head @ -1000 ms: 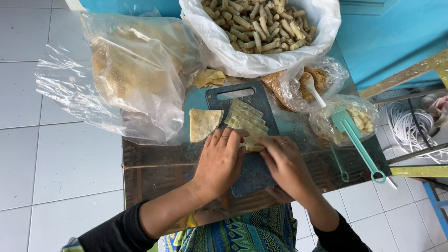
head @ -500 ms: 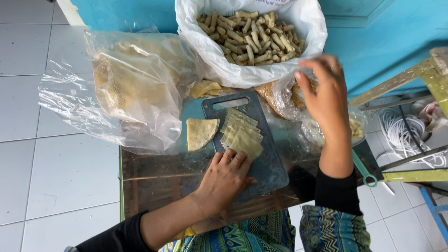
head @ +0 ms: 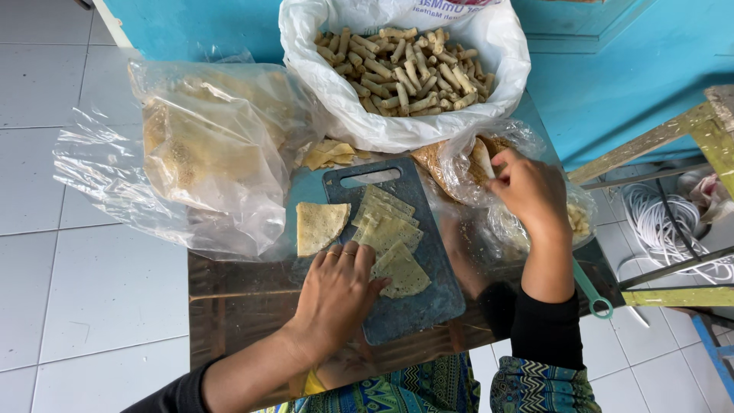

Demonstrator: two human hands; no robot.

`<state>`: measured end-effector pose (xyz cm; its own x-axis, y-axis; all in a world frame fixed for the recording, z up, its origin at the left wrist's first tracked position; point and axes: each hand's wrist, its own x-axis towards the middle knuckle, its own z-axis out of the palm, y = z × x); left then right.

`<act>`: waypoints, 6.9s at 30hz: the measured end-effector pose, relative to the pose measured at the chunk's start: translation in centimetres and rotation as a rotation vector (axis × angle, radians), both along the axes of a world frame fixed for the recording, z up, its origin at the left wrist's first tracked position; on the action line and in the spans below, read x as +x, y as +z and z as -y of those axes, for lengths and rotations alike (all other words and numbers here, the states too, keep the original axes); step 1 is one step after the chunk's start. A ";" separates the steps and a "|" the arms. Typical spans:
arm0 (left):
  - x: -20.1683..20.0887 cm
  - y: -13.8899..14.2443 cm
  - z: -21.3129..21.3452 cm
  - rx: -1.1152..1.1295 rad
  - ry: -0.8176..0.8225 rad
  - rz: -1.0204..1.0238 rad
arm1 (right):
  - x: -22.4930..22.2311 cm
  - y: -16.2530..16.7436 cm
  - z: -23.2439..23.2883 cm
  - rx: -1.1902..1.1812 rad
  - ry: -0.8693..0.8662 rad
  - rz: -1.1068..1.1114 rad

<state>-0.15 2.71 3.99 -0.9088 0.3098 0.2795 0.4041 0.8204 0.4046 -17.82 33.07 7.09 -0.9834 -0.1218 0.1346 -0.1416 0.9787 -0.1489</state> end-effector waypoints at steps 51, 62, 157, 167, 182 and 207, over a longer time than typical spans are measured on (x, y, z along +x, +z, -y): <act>0.7 -1.1 -0.5 0.171 -0.027 0.160 | 19.0 -5.8 3.7 -0.726 0.202 -0.183; 0.8 -1.3 -0.2 0.181 -0.028 0.162 | 19.7 -6.5 4.6 -0.285 0.451 -0.595; -1.9 -3.0 -0.4 0.275 -0.124 -0.104 | 15.9 -6.2 9.6 -0.447 0.465 -0.131; -1.4 -2.2 -0.5 0.047 -0.097 -0.263 | 16.2 -6.9 9.3 -0.456 0.456 -0.198; -0.8 -2.2 -0.5 0.143 -0.033 -0.134 | 15.8 -6.9 8.9 -0.637 0.430 -0.018; 1.1 -2.2 -0.7 0.069 -0.073 -0.243 | 17.4 -7.3 8.0 -0.435 0.562 -0.188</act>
<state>0.96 3.36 1.83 -0.7885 0.3446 0.5095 0.5531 0.7595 0.3424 -0.42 25.03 -0.17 -0.7437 -0.4982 0.4458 -0.6662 0.6083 -0.4315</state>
